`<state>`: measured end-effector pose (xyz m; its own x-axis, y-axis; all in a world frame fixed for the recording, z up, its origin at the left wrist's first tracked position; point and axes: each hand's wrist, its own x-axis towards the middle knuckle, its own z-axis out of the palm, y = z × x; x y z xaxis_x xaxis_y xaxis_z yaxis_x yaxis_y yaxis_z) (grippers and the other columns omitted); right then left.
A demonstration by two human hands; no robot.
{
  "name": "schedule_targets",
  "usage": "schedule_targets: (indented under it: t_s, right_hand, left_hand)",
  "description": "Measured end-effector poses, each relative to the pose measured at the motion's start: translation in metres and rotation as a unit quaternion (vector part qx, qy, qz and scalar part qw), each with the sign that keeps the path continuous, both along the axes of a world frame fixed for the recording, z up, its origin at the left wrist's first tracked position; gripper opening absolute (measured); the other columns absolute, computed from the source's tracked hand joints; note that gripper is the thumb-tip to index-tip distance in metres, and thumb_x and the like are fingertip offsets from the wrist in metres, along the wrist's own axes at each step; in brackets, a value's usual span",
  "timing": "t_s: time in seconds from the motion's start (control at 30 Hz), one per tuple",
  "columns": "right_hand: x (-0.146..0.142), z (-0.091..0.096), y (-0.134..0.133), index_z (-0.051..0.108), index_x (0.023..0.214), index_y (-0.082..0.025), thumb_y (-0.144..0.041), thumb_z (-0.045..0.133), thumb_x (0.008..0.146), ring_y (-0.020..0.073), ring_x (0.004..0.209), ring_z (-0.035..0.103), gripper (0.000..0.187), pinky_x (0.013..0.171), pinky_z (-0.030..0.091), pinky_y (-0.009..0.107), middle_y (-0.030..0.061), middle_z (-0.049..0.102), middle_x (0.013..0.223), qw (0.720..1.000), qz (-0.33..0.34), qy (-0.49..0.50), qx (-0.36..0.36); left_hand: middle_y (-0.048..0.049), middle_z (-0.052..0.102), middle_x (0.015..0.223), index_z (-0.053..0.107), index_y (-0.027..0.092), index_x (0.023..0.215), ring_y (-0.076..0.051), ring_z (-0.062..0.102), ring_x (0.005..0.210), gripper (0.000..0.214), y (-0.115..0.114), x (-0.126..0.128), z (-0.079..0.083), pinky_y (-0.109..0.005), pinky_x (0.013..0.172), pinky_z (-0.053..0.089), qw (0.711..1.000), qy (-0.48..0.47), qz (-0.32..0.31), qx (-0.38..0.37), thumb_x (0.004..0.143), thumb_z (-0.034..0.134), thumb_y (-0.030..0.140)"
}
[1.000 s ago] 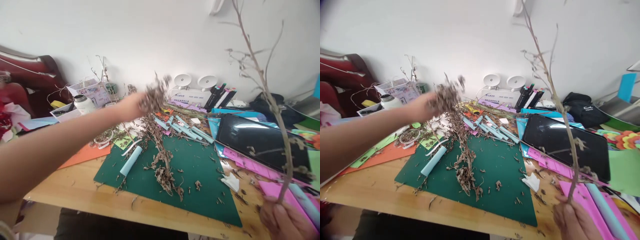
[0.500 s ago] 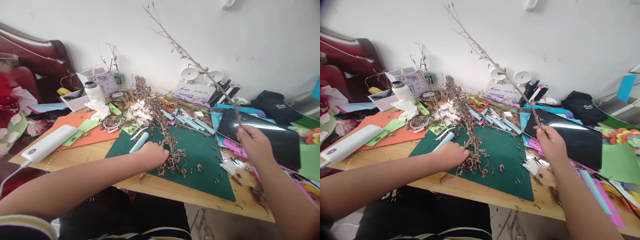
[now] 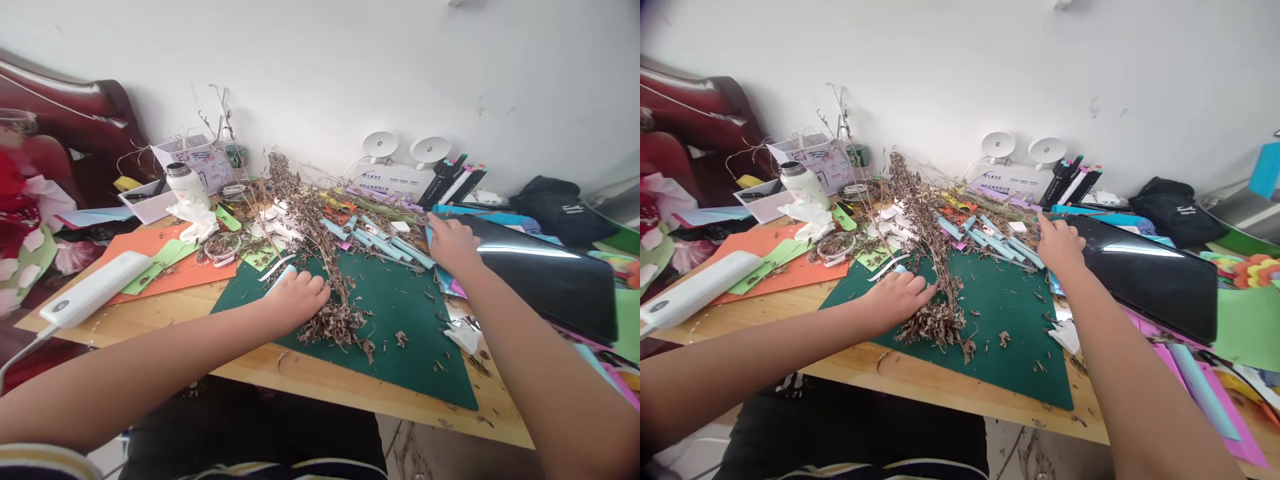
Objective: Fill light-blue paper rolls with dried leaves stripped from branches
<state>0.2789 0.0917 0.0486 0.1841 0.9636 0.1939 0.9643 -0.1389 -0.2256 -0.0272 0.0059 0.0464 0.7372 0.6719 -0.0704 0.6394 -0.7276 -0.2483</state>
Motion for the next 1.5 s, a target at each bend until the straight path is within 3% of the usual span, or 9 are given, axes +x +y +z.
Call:
schedule_targets:
  t_s: [0.23, 0.37, 0.5, 0.63, 0.83, 1.03, 1.23, 1.33, 1.5]
  right_hand:
    - [-0.008, 0.001, -0.004, 0.041, 0.125, -0.021, -0.015, 0.035, 0.076, 0.0334, 0.109, 0.033, 0.049, 0.075, 0.024, 0.047, 0.0183, 0.038, 0.128, 0.999, -0.025, -0.030, -0.018]
    - [-0.045, 0.010, -0.037, 0.048, 0.115, -0.017, -0.020, 0.031, 0.079, 0.0250, 0.099, 0.045, 0.040, 0.071, 0.033, 0.035, 0.0147, 0.049, 0.116, 1.000, -0.011, -0.007, 0.027]
    - [-0.099, 0.000, -0.067, 0.059, 0.069, -0.022, -0.044, 0.034, 0.079, 0.0164, 0.058, 0.049, 0.034, 0.049, 0.029, 0.026, 0.0048, 0.060, 0.068, 0.978, 0.123, 0.002, -0.168]
    - [-0.124, -0.017, -0.070, 0.056, 0.060, -0.021, -0.052, 0.037, 0.075, 0.0142, 0.053, 0.047, 0.039, 0.044, 0.023, 0.023, 0.0041, 0.059, 0.063, 0.948, 0.169, 0.000, -0.269]
    - [-0.125, -0.025, -0.062, 0.056, 0.059, -0.020, -0.044, 0.045, 0.070, 0.0120, 0.050, 0.044, 0.029, 0.044, 0.025, 0.023, 0.0016, 0.056, 0.059, 0.939, 0.186, 0.074, -0.278]
    - [-0.124, -0.029, -0.061, 0.058, 0.065, -0.019, -0.033, 0.041, 0.072, 0.0109, 0.049, 0.046, 0.023, 0.046, 0.029, 0.022, -0.0001, 0.055, 0.056, 0.940, 0.179, 0.114, -0.267]
    - [-0.121, -0.031, -0.067, 0.053, 0.057, -0.018, -0.052, 0.037, 0.073, 0.0111, 0.047, 0.045, 0.042, 0.045, 0.030, 0.023, 0.0003, 0.053, 0.053, 0.934, 0.173, 0.124, -0.288]
    - [-0.122, -0.029, -0.070, 0.051, 0.055, -0.018, -0.057, 0.037, 0.071, 0.0113, 0.048, 0.044, 0.044, 0.045, 0.029, 0.023, -0.0005, 0.051, 0.052, 0.929, 0.181, 0.121, -0.298]
    - [-0.128, -0.027, -0.076, 0.055, 0.062, -0.020, -0.049, 0.043, 0.070, 0.0113, 0.053, 0.045, 0.032, 0.049, 0.029, 0.023, -0.0020, 0.052, 0.057, 0.929, 0.191, 0.121, -0.294]
  left_hand:
    - [-0.0099, 0.053, 0.091, 0.056, 0.015, 0.083, -0.022, 0.050, 0.085, 0.019, 0.013, -0.019, 0.021, -0.032, 0.067, 0.037, 0.999, 0.009, 0.040, -0.001, 0.070, 0.048, 0.003]
    - [-0.0066, 0.056, 0.089, 0.056, 0.019, 0.094, -0.019, 0.052, 0.082, 0.023, 0.015, -0.026, 0.021, -0.030, 0.069, 0.038, 0.994, -0.054, 0.041, -0.086, 0.085, 0.036, 0.024]
    - [-0.0081, 0.052, 0.107, 0.045, 0.021, 0.115, -0.022, 0.049, 0.096, 0.046, 0.000, -0.029, 0.016, -0.034, 0.080, 0.037, 0.979, -0.130, 0.021, -0.159, 0.084, 0.028, 0.050]
    - [-0.0119, 0.043, 0.122, 0.038, 0.019, 0.123, -0.026, 0.038, 0.111, 0.056, -0.024, -0.023, 0.003, -0.041, 0.092, 0.029, 0.972, -0.183, 0.034, -0.147, 0.081, 0.029, 0.055]
    - [-0.0103, 0.042, 0.125, 0.042, 0.021, 0.120, -0.026, 0.033, 0.116, 0.052, -0.037, -0.010, -0.016, -0.045, 0.095, 0.024, 0.956, -0.262, 0.092, -0.094, 0.081, 0.031, 0.054]
    - [-0.0066, 0.050, 0.114, 0.049, 0.022, 0.110, -0.023, 0.042, 0.105, 0.043, -0.021, -0.018, -0.013, -0.042, 0.086, 0.029, 0.941, -0.274, 0.156, -0.124, 0.084, 0.029, 0.050]
    - [-0.0018, 0.059, 0.084, 0.060, 0.018, 0.075, -0.017, 0.049, 0.083, 0.048, -0.007, -0.013, -0.003, -0.034, 0.076, 0.028, 0.941, -0.252, 0.067, -0.214, 0.088, 0.020, 0.041]
    - [-0.0018, 0.059, 0.081, 0.061, 0.020, 0.082, -0.017, 0.049, 0.082, 0.042, -0.012, -0.011, -0.007, -0.033, 0.075, 0.027, 0.946, -0.255, 0.047, -0.193, 0.088, 0.025, 0.041]
    - [-0.0049, 0.056, 0.100, 0.053, 0.021, 0.105, -0.020, 0.047, 0.096, 0.040, -0.033, -0.006, -0.030, -0.037, 0.081, 0.027, 0.951, -0.275, 0.076, -0.119, 0.085, 0.029, 0.046]
